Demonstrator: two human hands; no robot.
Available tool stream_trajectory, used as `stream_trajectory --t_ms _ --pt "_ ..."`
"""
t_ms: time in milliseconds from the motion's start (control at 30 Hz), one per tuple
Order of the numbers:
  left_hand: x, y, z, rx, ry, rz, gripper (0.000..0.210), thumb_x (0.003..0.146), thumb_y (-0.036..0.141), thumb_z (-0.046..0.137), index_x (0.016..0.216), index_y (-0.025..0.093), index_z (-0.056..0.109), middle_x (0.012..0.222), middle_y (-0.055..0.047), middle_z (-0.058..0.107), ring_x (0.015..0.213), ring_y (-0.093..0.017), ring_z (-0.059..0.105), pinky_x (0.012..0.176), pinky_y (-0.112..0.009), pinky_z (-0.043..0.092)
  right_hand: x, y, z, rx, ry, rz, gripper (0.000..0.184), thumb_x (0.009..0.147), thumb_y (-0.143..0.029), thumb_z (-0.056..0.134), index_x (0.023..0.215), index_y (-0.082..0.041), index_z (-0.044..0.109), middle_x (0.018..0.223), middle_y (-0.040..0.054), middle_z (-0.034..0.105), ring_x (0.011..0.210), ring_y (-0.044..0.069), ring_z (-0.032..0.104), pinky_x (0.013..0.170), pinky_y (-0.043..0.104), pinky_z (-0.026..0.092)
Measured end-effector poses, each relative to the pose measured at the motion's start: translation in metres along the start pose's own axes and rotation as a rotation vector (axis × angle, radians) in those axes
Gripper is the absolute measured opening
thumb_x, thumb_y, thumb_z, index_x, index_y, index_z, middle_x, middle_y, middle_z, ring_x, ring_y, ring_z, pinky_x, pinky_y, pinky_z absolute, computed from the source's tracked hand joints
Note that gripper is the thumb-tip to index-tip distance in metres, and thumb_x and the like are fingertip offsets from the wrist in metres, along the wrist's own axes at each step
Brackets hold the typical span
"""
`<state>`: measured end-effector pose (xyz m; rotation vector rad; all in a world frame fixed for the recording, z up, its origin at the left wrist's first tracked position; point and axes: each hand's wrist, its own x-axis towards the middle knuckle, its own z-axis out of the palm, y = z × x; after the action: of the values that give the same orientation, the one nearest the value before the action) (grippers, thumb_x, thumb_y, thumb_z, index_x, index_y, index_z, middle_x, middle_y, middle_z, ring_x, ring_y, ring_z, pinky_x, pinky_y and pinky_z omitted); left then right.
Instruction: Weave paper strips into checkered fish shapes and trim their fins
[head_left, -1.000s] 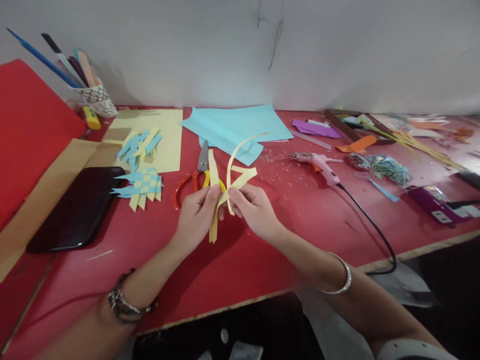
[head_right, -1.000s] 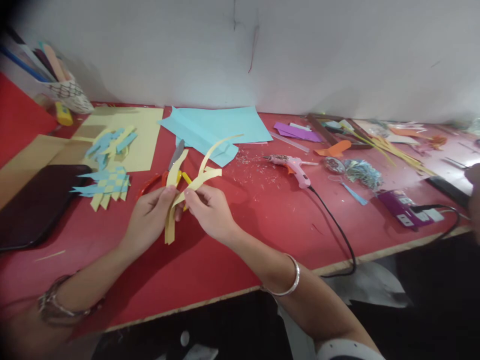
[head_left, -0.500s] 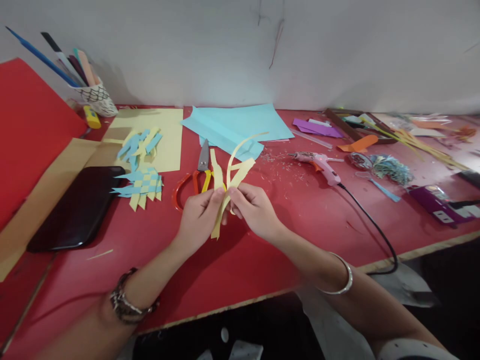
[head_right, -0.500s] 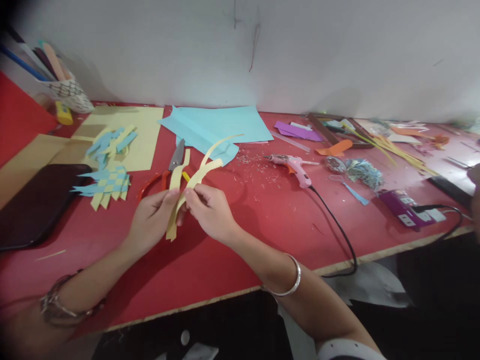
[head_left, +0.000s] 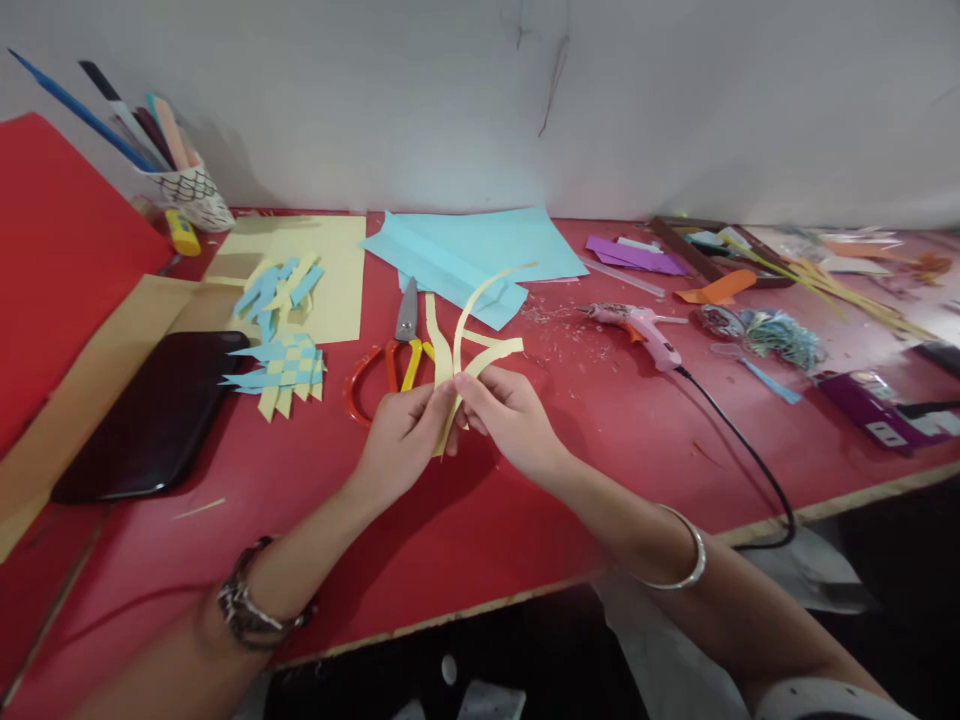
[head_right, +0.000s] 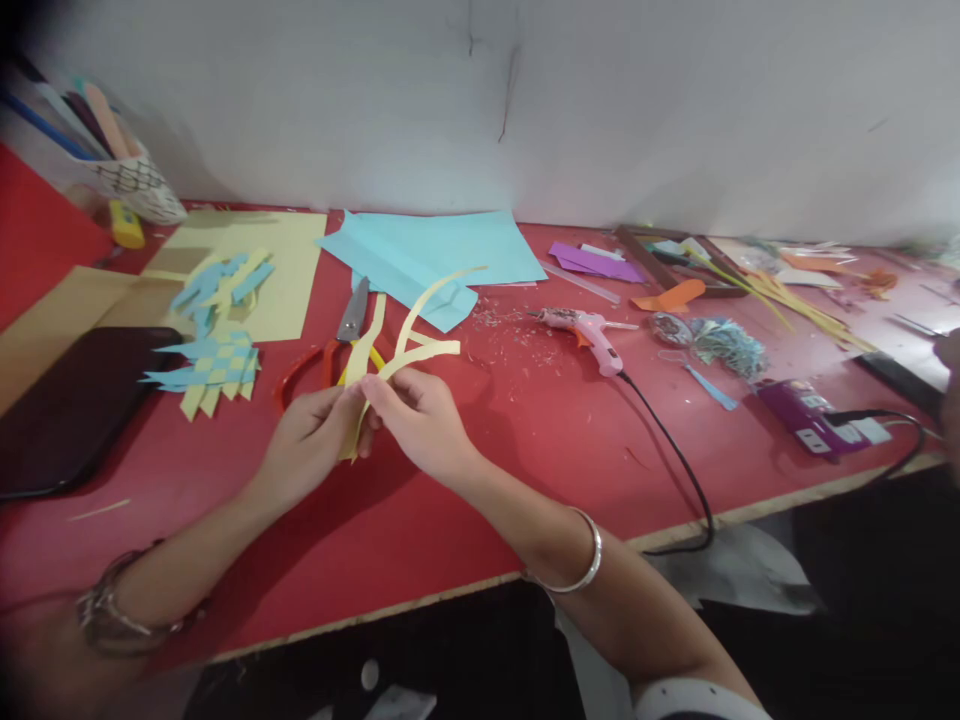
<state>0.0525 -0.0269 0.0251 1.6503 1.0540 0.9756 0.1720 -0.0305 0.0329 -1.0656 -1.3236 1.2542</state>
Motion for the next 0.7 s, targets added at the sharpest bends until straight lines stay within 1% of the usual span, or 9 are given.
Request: stream_trajectory --t_ms 100,233,267,333,433,500,600,700 --pt "-0.0004 0.0004 -0.0008 0.009 0.031 -0.01 0.038 0.085 0.023 0.036 0.048 0.017 0.047 0.037 0.005 0.046 0.034 -0.005 0.041 0.038 -0.015 0.033 -0.0004 -0.0002 0.0002 -0.019 -0.006 0.007 0.03 0.08 -0.022 0.043 0.051 -0.018 0.04 0.042 -0.0087 0.038 0.035 0.003 0.039 0.039 0.018 0.032" --pt "0.0005 0.0014 -0.0029 -0.06 0.122 -0.111 0.037 0.086 0.027 0.034 0.052 0.018 0.045 0.036 0.006 0.044 0.03 -0.005 0.038 0.033 -0.015 0.031 -0.001 -0.001 -0.0006 -0.066 0.034 0.015 0.033 0.081 -0.018 0.041 0.048 -0.018 0.036 0.04 -0.0091 0.034 0.035 0.002 0.033 0.039 0.018 0.028" --pt "0.0008 0.0015 -0.0033 -0.077 0.121 -0.128 0.036 0.086 0.028 0.033 0.053 0.018 0.045 0.037 0.006 0.045 0.03 -0.005 0.038 0.033 -0.015 0.032 -0.0009 -0.0011 -0.0009 -0.074 0.05 0.013 0.033 0.082 -0.018 0.041 0.049 -0.018 0.036 0.04 -0.0091 0.034 0.035 0.002 0.031 0.039 0.018 0.027" --pt "0.0013 0.0014 -0.0033 -0.103 0.064 -0.128 0.035 0.086 0.029 0.033 0.055 0.018 0.047 0.04 0.005 0.048 0.031 -0.005 0.041 0.034 -0.015 0.034 -0.0007 -0.0011 -0.0014 -0.067 0.077 -0.003 0.033 0.082 -0.019 0.042 0.049 -0.018 0.035 0.04 -0.0092 0.035 0.035 0.002 0.031 0.039 0.018 0.027" --pt "0.0015 0.0006 -0.0019 -0.103 -0.049 -0.098 0.034 0.085 0.028 0.035 0.057 0.017 0.05 0.042 0.004 0.05 0.032 -0.005 0.043 0.036 -0.016 0.036 0.0 -0.0008 -0.0021 -0.028 0.104 -0.039 0.033 0.082 -0.02 0.041 0.05 -0.018 0.035 0.04 -0.0093 0.035 0.036 0.003 0.035 0.041 0.018 0.03" --pt "0.0015 0.0 -0.0007 -0.077 -0.061 -0.088 0.033 0.085 0.028 0.036 0.058 0.016 0.051 0.041 0.005 0.049 0.032 -0.005 0.043 0.037 -0.016 0.036 0.0002 -0.0004 -0.0022 -0.006 0.082 -0.037 0.033 0.083 -0.023 0.041 0.051 -0.018 0.036 0.04 -0.0091 0.036 0.037 0.003 0.039 0.041 0.017 0.032" --pt "0.0013 -0.0005 0.0003 -0.021 -0.033 -0.065 0.036 0.085 0.027 0.035 0.052 0.017 0.047 0.04 0.004 0.049 0.033 -0.005 0.045 0.038 -0.016 0.037 0.0001 0.0002 -0.0016 -0.005 -0.014 -0.004 0.03 0.082 -0.027 0.043 0.053 -0.018 0.037 0.041 -0.0091 0.039 0.036 0.004 0.046 0.04 0.018 0.033" --pt "0.0009 -0.0003 0.0001 0.006 -0.016 -0.057 0.039 0.086 0.026 0.033 0.051 0.017 0.046 0.04 0.003 0.049 0.035 -0.006 0.047 0.04 -0.017 0.039 -0.0005 0.0006 -0.0007 -0.034 -0.061 0.001 0.03 0.082 -0.024 0.041 0.054 -0.018 0.036 0.041 -0.0092 0.04 0.037 0.004 0.048 0.041 0.018 0.034"
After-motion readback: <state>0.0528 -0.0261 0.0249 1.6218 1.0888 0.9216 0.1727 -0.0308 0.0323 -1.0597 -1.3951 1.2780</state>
